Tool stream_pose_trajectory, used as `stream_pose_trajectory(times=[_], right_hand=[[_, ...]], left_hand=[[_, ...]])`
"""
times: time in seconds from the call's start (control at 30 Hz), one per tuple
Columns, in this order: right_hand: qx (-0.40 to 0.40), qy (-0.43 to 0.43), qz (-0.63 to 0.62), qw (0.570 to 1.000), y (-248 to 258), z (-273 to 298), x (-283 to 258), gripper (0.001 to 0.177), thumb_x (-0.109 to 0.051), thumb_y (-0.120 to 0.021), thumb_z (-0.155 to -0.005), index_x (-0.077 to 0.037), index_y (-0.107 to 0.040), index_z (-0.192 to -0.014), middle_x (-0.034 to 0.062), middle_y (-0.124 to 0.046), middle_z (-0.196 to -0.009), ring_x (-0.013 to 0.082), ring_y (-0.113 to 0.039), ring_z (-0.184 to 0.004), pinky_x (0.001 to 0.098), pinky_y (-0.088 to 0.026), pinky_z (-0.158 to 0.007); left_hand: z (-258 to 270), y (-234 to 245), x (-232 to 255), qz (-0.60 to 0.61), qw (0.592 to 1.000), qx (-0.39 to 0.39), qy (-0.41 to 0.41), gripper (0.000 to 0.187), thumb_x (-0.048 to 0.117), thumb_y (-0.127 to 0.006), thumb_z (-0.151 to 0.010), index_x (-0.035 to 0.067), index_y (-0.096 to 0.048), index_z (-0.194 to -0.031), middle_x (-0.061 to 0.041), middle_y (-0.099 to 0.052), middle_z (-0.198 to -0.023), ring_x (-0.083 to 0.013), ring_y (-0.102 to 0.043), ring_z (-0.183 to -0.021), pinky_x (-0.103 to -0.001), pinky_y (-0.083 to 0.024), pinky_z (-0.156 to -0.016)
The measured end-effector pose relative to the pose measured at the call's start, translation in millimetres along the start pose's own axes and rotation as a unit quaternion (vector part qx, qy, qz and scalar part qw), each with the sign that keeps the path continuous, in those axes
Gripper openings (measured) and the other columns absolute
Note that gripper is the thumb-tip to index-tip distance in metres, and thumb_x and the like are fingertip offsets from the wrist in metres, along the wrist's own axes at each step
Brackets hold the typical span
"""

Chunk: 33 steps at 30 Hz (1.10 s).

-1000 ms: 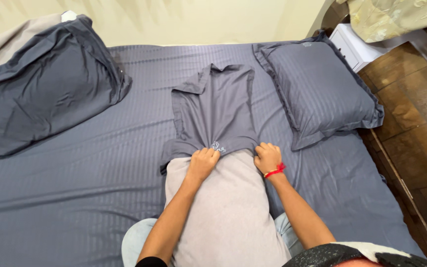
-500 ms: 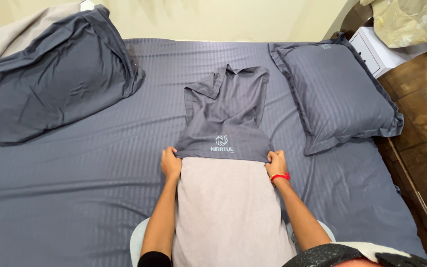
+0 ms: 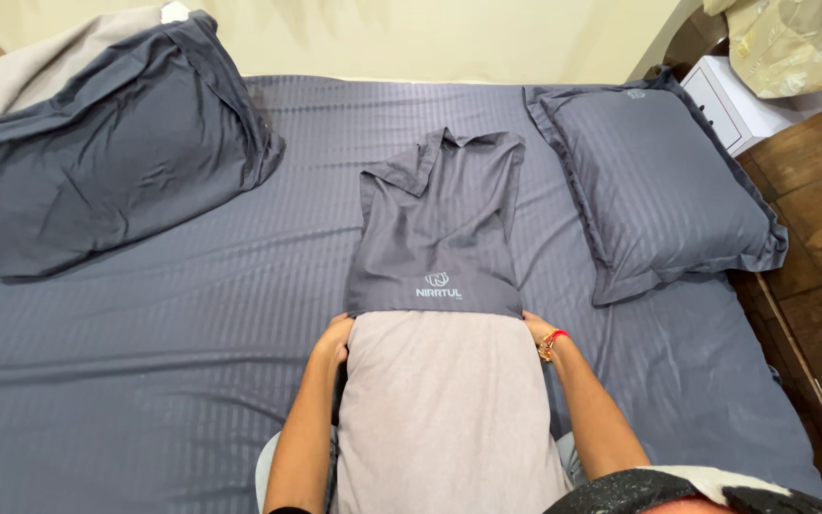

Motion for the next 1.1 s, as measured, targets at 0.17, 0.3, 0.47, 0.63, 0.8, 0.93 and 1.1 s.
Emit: stream_pose_trajectory(times=[0.17, 0.3, 0.47, 0.63, 0.8, 0.93, 1.1], right_hand=[[0.047, -0.073, 0.173, 0.981, 19.6, 8.3, 17.8, 0.050, -0.021, -0.075, -0.084, -0.001, -0.064, -0.129, 0.0135, -0.071, -0.098, 0.0235, -0.064, -0.078, 0.0449, -0.051, -0.065], [0.036, 0.015, 0.275, 0.961, 23.4, -2.5, 3.1, 0.046, -0.027, -0.080, -0.084, 0.001, -0.071, -0.119, 0.0126, -0.076, -0.096, 0.0189, -0.066, -0.078, 0.0376, -0.053, -0.067], [0.079, 0.002, 0.403, 0.912, 37.1, 13.3, -7.4, 0.042, -0.030, -0.070, -0.087, -0.003, -0.071, -0.119, 0.0201, -0.076, -0.108, 0.0328, -0.071, -0.096, 0.0441, -0.056, -0.084], [0.202, 0.058, 0.540, 0.815, 32.9, 68.1, -50.1, 0.043, -0.037, -0.057, -0.092, -0.010, -0.073, -0.121, 0.0242, -0.067, -0.118, 0.0439, -0.062, -0.114, 0.0505, -0.047, -0.100], [0.293, 0.496, 0.530, 0.622, -70.3, 155.6, -128.4, 0.019, -0.012, -0.058, -0.083, -0.004, -0.065, -0.100, 0.0165, -0.066, -0.099, 0.0365, -0.062, -0.089, 0.0477, -0.048, -0.080], [0.248, 0.555, 0.509, 0.609, -97.0, 170.2, -137.9, 0.004, -0.006, -0.065, -0.085, -0.009, -0.063, -0.087, 0.0101, -0.065, -0.088, 0.0330, -0.060, -0.088, 0.0427, -0.050, -0.082], [0.166, 0.603, 0.438, 0.645, -118.4, 233.5, -154.4, 0.017, -0.008, -0.067, -0.078, -0.007, -0.062, -0.094, 0.0092, -0.064, -0.095, 0.0312, -0.060, -0.092, 0.0404, -0.050, -0.080]], left_hand=[[70.4, 36.1, 41.6, -0.470, 0.869, 0.152, -0.032, 0.055, 0.025, -0.077, -0.079, 0.009, -0.065, -0.131, -0.021, -0.067, -0.128, -0.0381, -0.064, -0.122, -0.048, -0.053, -0.098], [146.6, 26.1, 83.8, -0.512, 0.815, 0.241, -0.124, 0.048, 0.019, -0.065, -0.079, 0.012, -0.065, -0.127, -0.020, -0.071, -0.113, -0.0427, -0.066, -0.108, -0.053, -0.053, -0.088], [217.7, -7.9, 103.5, -0.581, 0.695, 0.301, -0.298, 0.030, 0.019, -0.065, -0.079, 0.009, -0.061, -0.107, -0.011, -0.070, -0.081, -0.0367, -0.069, -0.079, -0.053, -0.053, -0.070], [261.9, -15.6, 111.3, -0.622, 0.625, 0.325, -0.343, 0.039, 0.024, -0.073, -0.069, 0.012, -0.062, -0.104, -0.008, -0.069, -0.084, -0.0324, -0.066, -0.087, -0.050, -0.052, -0.069], [313.2, -48.4, 154.5, -0.542, 0.503, 0.377, -0.557, 0.042, 0.017, -0.066, -0.063, 0.008, -0.065, -0.104, -0.012, -0.068, -0.102, -0.0328, -0.063, -0.096, -0.045, -0.052, -0.072], [283.2, -57.5, 148.3, -0.489, 0.561, 0.273, -0.610, 0.013, 0.005, -0.064, -0.076, 0.008, -0.063, -0.089, -0.009, -0.062, -0.088, -0.0306, -0.061, -0.088, -0.045, -0.050, -0.074], [297.1, -58.9, 128.6, -0.384, 0.621, 0.134, -0.670, 0.017, -0.001, -0.056, -0.070, 0.004, -0.059, -0.085, -0.013, -0.057, -0.081, -0.0333, -0.057, -0.079, -0.045, -0.047, -0.069]])
Point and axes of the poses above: each hand's wrist, its own z-axis away from the middle knuckle, its own y-axis out of the back of the hand, x = y × z, the point moved 10 cm from there along -z, towards the middle knuckle
